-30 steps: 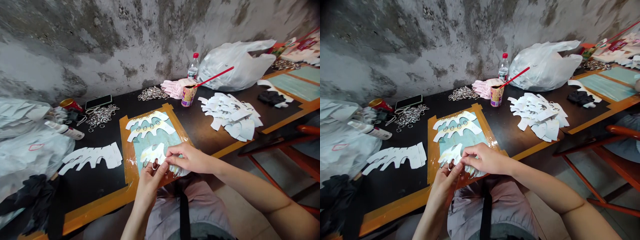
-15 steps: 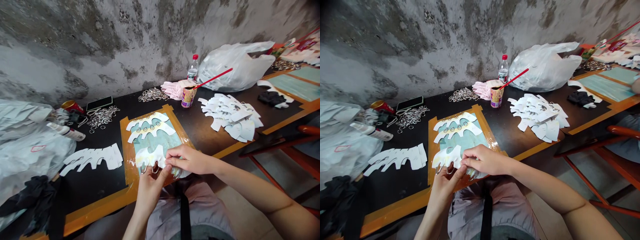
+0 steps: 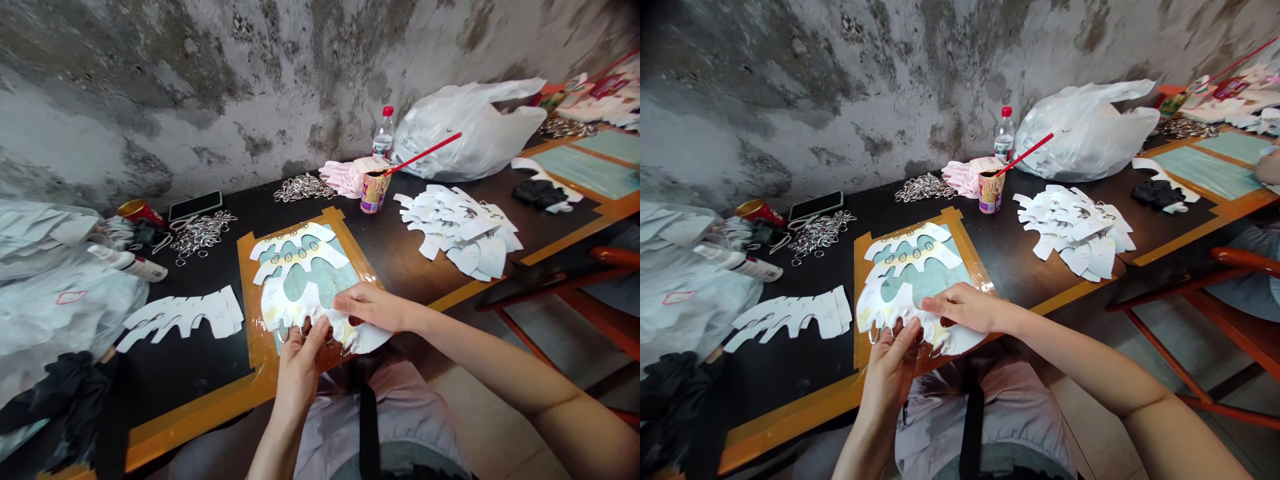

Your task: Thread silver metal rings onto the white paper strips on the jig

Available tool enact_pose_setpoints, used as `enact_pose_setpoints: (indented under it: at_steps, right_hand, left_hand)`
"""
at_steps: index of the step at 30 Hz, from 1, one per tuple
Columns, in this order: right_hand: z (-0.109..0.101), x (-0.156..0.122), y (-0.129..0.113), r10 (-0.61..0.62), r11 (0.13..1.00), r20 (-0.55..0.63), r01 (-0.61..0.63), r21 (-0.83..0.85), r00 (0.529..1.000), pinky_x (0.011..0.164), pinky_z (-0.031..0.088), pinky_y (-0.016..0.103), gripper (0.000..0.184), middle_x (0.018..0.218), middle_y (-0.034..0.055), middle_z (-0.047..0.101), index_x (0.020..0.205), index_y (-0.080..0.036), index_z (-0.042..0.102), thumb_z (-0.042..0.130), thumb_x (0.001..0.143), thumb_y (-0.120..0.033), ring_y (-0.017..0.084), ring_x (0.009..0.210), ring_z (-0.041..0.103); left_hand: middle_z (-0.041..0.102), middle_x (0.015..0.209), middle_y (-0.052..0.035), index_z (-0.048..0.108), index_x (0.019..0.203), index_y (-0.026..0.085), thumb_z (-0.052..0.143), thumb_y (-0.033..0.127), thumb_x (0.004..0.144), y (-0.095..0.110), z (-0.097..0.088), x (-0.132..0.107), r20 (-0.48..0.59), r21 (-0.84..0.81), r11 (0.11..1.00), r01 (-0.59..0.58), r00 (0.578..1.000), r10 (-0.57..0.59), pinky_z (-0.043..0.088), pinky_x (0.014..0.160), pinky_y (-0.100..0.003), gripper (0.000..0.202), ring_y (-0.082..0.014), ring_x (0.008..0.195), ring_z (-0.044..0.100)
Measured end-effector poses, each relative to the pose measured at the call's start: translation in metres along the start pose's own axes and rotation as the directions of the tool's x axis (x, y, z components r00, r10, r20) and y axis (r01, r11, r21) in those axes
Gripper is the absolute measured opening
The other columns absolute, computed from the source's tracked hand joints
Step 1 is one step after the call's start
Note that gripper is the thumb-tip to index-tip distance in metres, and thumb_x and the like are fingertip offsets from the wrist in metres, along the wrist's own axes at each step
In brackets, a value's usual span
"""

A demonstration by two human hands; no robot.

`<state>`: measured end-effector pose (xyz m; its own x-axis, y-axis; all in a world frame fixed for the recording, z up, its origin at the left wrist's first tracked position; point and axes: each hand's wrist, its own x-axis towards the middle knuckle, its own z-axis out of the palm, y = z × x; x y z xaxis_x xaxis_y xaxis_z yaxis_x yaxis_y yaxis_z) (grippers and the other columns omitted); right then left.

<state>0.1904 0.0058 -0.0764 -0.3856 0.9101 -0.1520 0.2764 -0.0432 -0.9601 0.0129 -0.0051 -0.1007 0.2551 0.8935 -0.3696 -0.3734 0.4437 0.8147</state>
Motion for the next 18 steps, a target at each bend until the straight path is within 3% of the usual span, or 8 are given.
enact_pose_setpoints:
  at_steps: [3, 5, 8, 11, 16, 18]
  right_hand:
    - [-0.003, 0.0, -0.001, 0.021, 0.999, 0.028, -0.019, -0.046, 0.999, 0.052, 0.031, 0.021, 0.044, 0.064, -0.0031, 0.05, 0.071, -0.014, 0.06, 0.064, 0.079, -0.058, 0.009, 0.06, 0.043]
    - [-0.004, -0.001, -0.004, 0.033, 0.999, 0.063, -0.032, -0.003, 0.997, 0.05, 0.031, 0.019, 0.039, 0.063, -0.0039, 0.051, 0.071, -0.014, 0.062, 0.072, 0.074, -0.051, 0.008, 0.058, 0.042]
    - [-0.004, -0.004, -0.007, 0.054, 0.992, 0.14, -0.069, 0.105, 0.989, 0.046, 0.029, 0.018, 0.038, 0.057, -0.0059, 0.045, 0.066, -0.013, 0.06, 0.073, 0.074, -0.048, 0.006, 0.052, 0.038]
    - [-0.004, -0.005, -0.007, 0.021, 0.977, 0.197, -0.061, 0.202, 0.98, 0.048, 0.034, 0.017, 0.035, 0.06, -0.0046, 0.052, 0.071, -0.012, 0.064, 0.072, 0.076, -0.046, 0.006, 0.053, 0.044]
    - [-0.006, -0.002, -0.004, -0.057, 0.942, 0.254, -0.031, 0.333, 0.966, 0.063, 0.046, 0.021, 0.032, 0.078, 0.0033, 0.067, 0.088, -0.011, 0.07, 0.069, 0.08, -0.042, 0.011, 0.069, 0.06]
    - [-0.005, -0.001, -0.002, -0.074, 0.931, 0.248, -0.022, 0.365, 0.966, 0.065, 0.048, 0.022, 0.031, 0.081, 0.0043, 0.069, 0.09, -0.011, 0.072, 0.069, 0.081, -0.04, 0.012, 0.072, 0.062]
  left_hand:
    - [0.07, 0.104, -0.0036, 0.067, 0.106, 0.02, 0.076, 0.032, 0.075, -0.003, 0.0, 0.001, -0.004, 0.068, 0.988, -0.137, 0.99, 0.138, 0.049, 0.094, -0.028, 0.034, -0.0183, 0.104, 0.063]
    - [0.07, 0.105, -0.0029, 0.067, 0.102, 0.02, 0.075, 0.03, 0.076, -0.003, 0.001, 0.0, 0.009, 0.081, 0.987, -0.139, 0.99, 0.139, 0.046, 0.096, -0.026, 0.029, -0.0172, 0.106, 0.062]
    - [0.07, 0.09, -0.0009, 0.066, 0.094, 0.019, 0.075, 0.029, 0.076, 0.001, 0.003, -0.004, 0.072, -0.023, 1.0, 0.016, 0.997, -0.015, 0.052, 0.074, -0.022, 0.023, -0.0128, 0.081, 0.066]
    - [0.06, 0.064, 0.0037, 0.062, 0.076, 0.016, 0.077, 0.029, 0.073, 0.011, 0.009, -0.008, 0.154, -0.148, 0.973, 0.175, 0.976, -0.152, 0.047, 0.054, -0.019, 0.02, -0.0059, 0.051, 0.052]
    - [0.054, 0.057, 0.0038, 0.059, 0.066, 0.013, 0.082, 0.025, 0.066, 0.018, 0.016, -0.009, 0.197, -0.263, 0.92, 0.29, 0.95, -0.243, 0.037, 0.044, -0.014, 0.026, -0.0035, 0.048, 0.045]
    - [0.053, 0.057, 0.0045, 0.06, 0.067, 0.013, 0.083, 0.024, 0.065, 0.015, 0.016, -0.008, 0.189, -0.301, 0.901, 0.312, 0.946, -0.265, 0.039, 0.046, -0.014, 0.026, -0.0029, 0.047, 0.043]
